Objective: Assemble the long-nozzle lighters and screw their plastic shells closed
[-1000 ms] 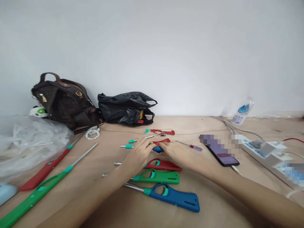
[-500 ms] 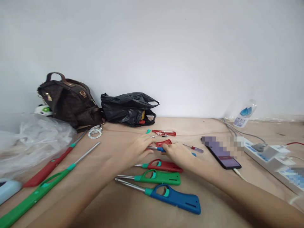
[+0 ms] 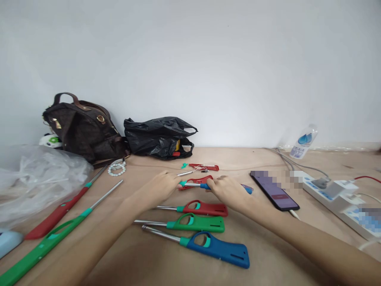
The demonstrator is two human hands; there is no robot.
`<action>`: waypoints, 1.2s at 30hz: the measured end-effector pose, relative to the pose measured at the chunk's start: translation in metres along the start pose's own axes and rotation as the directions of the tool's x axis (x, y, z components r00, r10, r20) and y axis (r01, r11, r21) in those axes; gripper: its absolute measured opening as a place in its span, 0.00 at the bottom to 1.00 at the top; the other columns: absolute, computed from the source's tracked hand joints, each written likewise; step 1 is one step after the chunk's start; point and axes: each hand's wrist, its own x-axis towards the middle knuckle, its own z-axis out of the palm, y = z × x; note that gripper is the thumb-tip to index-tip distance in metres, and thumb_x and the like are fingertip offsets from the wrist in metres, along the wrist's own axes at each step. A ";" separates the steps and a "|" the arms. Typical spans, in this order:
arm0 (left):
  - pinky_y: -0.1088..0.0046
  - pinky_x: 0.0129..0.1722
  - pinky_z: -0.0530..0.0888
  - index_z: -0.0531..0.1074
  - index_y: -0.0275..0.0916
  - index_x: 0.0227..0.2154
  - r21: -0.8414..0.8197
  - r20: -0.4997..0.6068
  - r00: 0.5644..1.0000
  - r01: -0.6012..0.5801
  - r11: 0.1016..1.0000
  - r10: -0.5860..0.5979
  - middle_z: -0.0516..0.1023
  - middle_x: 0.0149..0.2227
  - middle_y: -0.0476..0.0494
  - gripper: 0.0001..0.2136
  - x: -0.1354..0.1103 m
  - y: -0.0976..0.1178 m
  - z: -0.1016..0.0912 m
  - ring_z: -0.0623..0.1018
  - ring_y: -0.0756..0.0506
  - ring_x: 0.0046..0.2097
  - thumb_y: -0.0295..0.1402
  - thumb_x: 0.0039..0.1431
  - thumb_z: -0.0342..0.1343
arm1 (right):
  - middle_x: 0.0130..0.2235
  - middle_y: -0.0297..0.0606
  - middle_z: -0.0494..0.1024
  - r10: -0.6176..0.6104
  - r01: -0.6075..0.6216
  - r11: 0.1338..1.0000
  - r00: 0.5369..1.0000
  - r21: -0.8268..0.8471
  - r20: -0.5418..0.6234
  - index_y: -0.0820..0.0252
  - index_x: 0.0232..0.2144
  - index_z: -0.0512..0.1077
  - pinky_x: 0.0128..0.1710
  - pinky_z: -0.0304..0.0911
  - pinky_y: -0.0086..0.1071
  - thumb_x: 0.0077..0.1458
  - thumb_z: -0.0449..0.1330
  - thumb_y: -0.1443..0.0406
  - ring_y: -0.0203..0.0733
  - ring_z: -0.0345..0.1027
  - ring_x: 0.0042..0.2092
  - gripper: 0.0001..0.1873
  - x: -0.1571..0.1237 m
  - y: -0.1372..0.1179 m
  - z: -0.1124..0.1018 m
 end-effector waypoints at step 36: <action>0.72 0.34 0.71 0.71 0.38 0.29 -0.208 0.311 0.916 0.326 0.922 -0.254 0.75 0.30 0.46 0.20 -0.015 -0.025 -0.004 0.73 0.44 0.33 0.43 0.65 0.38 | 0.36 0.49 0.78 -0.052 0.045 0.995 0.996 -0.086 -0.074 0.68 0.41 0.68 0.34 0.64 0.33 0.59 0.49 0.77 0.46 0.74 0.38 0.11 0.001 0.021 -0.008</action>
